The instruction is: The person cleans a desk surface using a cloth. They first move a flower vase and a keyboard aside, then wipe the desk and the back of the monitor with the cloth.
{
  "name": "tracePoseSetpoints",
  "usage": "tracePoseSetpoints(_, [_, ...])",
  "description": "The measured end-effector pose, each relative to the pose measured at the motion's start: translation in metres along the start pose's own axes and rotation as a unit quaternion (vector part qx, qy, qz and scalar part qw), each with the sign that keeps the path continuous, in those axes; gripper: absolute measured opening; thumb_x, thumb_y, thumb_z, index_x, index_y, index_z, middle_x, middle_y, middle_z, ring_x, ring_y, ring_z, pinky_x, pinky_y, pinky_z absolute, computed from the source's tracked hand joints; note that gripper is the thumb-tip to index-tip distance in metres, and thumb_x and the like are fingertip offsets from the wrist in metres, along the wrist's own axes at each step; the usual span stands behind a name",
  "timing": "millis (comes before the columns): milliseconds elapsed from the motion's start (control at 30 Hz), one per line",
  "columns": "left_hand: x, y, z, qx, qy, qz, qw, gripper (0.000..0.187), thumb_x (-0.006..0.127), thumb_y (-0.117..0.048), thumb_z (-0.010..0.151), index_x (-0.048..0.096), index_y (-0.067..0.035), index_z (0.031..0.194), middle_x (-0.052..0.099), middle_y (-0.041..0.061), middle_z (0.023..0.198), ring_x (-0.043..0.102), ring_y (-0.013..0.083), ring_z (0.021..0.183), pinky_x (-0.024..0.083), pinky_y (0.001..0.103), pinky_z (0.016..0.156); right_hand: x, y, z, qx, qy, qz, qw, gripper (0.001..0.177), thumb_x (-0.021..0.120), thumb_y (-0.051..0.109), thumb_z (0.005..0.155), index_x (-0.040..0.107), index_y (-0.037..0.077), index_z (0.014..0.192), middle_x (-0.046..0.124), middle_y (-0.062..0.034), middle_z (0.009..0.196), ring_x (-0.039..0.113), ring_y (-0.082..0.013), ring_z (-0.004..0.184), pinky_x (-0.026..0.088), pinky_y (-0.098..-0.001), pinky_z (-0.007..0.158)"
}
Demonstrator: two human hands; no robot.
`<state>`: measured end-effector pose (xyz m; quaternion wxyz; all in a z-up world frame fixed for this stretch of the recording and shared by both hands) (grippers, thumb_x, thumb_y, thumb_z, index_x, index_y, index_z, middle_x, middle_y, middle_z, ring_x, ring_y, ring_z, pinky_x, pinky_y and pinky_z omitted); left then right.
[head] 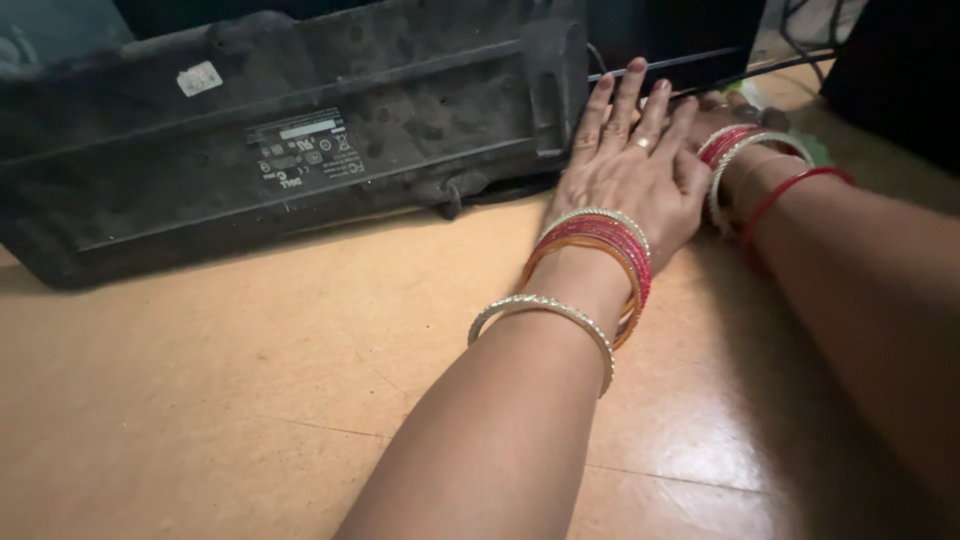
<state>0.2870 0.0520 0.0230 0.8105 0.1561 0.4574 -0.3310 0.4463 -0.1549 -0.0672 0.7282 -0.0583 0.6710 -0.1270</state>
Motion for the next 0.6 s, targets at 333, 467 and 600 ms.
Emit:
tracePoseSetpoints(333, [0.003,-0.004,-0.010,0.000,0.053,-0.008,0.999,0.065,0.029,-0.042,0.098,0.029,-0.018,0.158,0.024,0.000,0.167,0.002,0.0230,0.157,-0.005,0.040,0.127,-0.031,0.001,-0.102,0.214,0.039,0.343,0.914,0.075,0.036,0.061,0.096,0.025,0.033,0.164,0.025,-0.0194,0.168,0.024,-0.0427,0.154,0.023,-0.0558,0.126])
tracePoseSetpoints(467, [-0.002,-0.002,-0.024,-0.018,0.073,-0.018,0.997,0.070,0.028,-0.042,0.098,0.020,-0.014,0.161,0.017,0.002,0.169,0.002,0.0215,0.156,-0.005,0.039,0.126,-0.084,0.033,-0.168,0.222,0.070,0.220,0.947,0.071,0.036,0.056,0.096,0.023,0.036,0.163,0.021,-0.0130,0.170,0.011,-0.0377,0.158,0.010,-0.0604,0.126])
tracePoseSetpoints(600, [-0.010,-0.004,-0.043,-0.044,0.118,-0.002,0.992,0.070,0.023,-0.045,0.097,0.016,-0.016,0.160,0.008,0.001,0.170,-0.003,0.0190,0.157,-0.007,0.039,0.125,-0.108,0.042,-0.205,0.232,0.042,0.205,0.950,0.070,0.034,0.043,0.093,0.023,0.032,0.162,0.015,-0.0048,0.172,0.013,-0.0326,0.158,0.008,-0.0621,0.124])
Point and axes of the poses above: each hand's wrist, its own z-axis towards the middle knuckle, its own x-axis out of the palm, y = z × x, the point moved 7 cm from there along z, towards the middle knuckle
